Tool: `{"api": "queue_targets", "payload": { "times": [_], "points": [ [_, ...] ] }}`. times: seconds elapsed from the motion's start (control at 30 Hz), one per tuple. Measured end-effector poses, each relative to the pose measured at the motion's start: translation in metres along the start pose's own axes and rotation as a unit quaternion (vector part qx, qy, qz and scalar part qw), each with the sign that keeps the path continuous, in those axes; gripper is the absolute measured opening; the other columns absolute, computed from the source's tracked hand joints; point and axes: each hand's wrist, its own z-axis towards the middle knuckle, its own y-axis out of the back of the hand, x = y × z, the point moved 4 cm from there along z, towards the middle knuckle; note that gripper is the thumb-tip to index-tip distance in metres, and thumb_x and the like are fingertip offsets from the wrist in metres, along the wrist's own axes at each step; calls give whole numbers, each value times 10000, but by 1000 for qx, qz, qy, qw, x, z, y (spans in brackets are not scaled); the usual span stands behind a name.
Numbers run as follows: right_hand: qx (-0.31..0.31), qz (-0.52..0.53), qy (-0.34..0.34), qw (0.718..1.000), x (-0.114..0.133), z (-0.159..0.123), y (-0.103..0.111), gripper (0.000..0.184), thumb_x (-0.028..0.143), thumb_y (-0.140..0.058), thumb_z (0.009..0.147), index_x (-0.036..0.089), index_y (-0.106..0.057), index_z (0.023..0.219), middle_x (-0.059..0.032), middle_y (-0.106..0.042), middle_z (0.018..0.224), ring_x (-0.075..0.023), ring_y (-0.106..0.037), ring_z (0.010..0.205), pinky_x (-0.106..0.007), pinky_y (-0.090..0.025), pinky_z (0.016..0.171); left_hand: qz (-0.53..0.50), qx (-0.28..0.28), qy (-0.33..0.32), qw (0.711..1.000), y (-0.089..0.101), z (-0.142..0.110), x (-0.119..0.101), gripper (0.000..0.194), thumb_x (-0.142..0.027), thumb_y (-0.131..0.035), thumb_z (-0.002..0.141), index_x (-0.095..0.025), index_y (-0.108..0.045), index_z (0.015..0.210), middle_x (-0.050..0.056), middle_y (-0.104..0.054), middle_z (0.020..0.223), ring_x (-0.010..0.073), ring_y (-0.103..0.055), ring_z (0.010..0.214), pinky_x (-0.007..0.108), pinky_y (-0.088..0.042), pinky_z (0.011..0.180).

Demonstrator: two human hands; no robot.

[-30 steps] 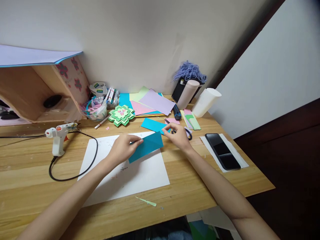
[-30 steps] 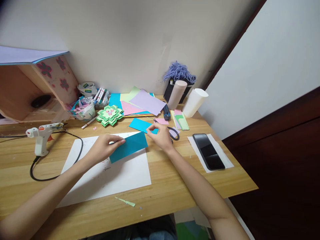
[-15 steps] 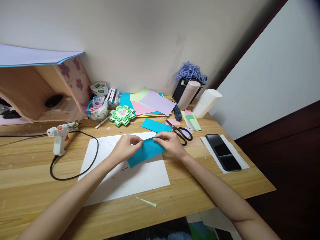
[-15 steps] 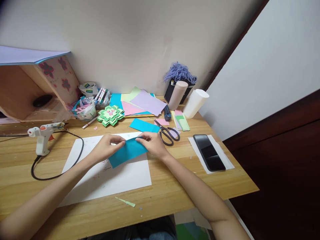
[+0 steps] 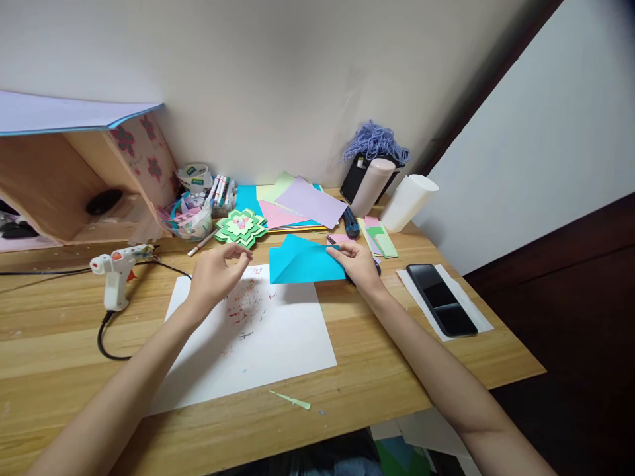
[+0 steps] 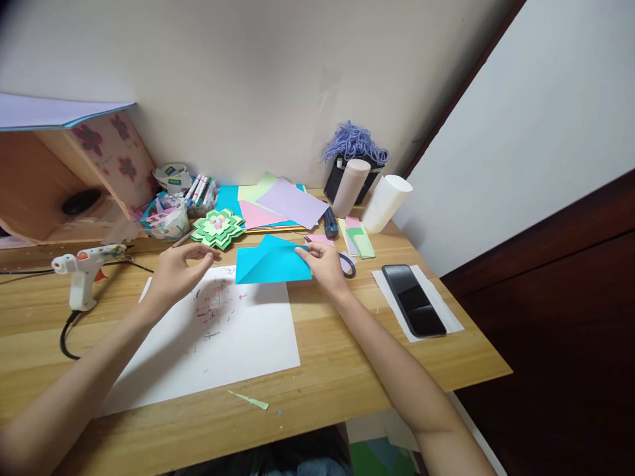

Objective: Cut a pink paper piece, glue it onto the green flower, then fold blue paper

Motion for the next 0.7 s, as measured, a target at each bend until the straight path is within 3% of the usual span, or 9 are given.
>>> {"api": "queue_targets", "payload": {
  "times": [0.07,0.17,0.23,0.3,0.4,0.53,0.6,0.7],
  "points": [
    [20,10,-26,999,-7,-1,-5,362,499,-662,630,153,-612,722,17,-550,516,-111,-467,452,-227,-326,413,35,-36,-93,994,-5,-6,-13,245,-324,-471,804,-179,-610,944,62,-657,985,197,-586,921,318,-442,813],
    [44,11,-44,998,-16,-4,-16,394,516,-662,619,153,-611,766,11,-568,523,-128,-502,469,-235,-367,425,91,65,-267,957,-33,-20,-36,338,-354,-558,773,-181,-550,1064,98,-576,1156,235,-526,1048,377,-420,872],
    [59,16,-50,997,-20,-6,-22,400,521,-661,617,154,-605,766,7,-580,532,-138,-523,486,-243,-395,439,148,115,-336,923,-50,-30,-43,290,-293,-539,799,-175,-545,1064,102,-586,1129,244,-533,1032,399,-416,866],
    [82,31,-55,995,-21,-7,-27,399,526,-654,624,155,-598,758,5,-594,555,-142,-544,508,-249,-424,462,186,126,-356,907,-59,-34,-44,202,-171,-441,844,-165,-567,1002,95,-633,966,224,-573,923,388,-430,821],
    [128,61,-68,988,-18,-9,-32,391,523,-645,646,161,-579,778,7,-605,592,-140,-572,529,-250,-461,490,204,96,-337,914,-59,-34,-38,276,-79,-349,851,-162,-574,988,83,-633,811,202,-591,785,349,-446,724],
    [183,123,-129,967,-10,-18,-40,493,586,-503,752,188,-487,1042,-11,-634,649,-149,-615,511,-265,-501,500,172,55,-259,949,-49,-29,-31,221,-155,-425,842,-171,-583,996,79,-645,828,197,-595,758,310,-440,660],
    [215,139,-132,958,-6,-23,-45,542,587,-437,792,200,-402,1169,-43,-662,737,-154,-639,545,-270,-515,526,124,55,-202,970,-45,-26,-30,172,-198,-493,814,-182,-604,945,65,-654,831,190,-594,746,292,-432,638],
    [218,107,-111,964,-4,-28,-48,601,458,-569,759,214,-325,1251,-22,-660,756,-145,-635,556,-268,-517,556,7,62,-110,992,-40,-21,-29,149,-296,-580,763,-192,-631,856,38,-658,807,172,-587,729,279,-428,645]
  ]
}}
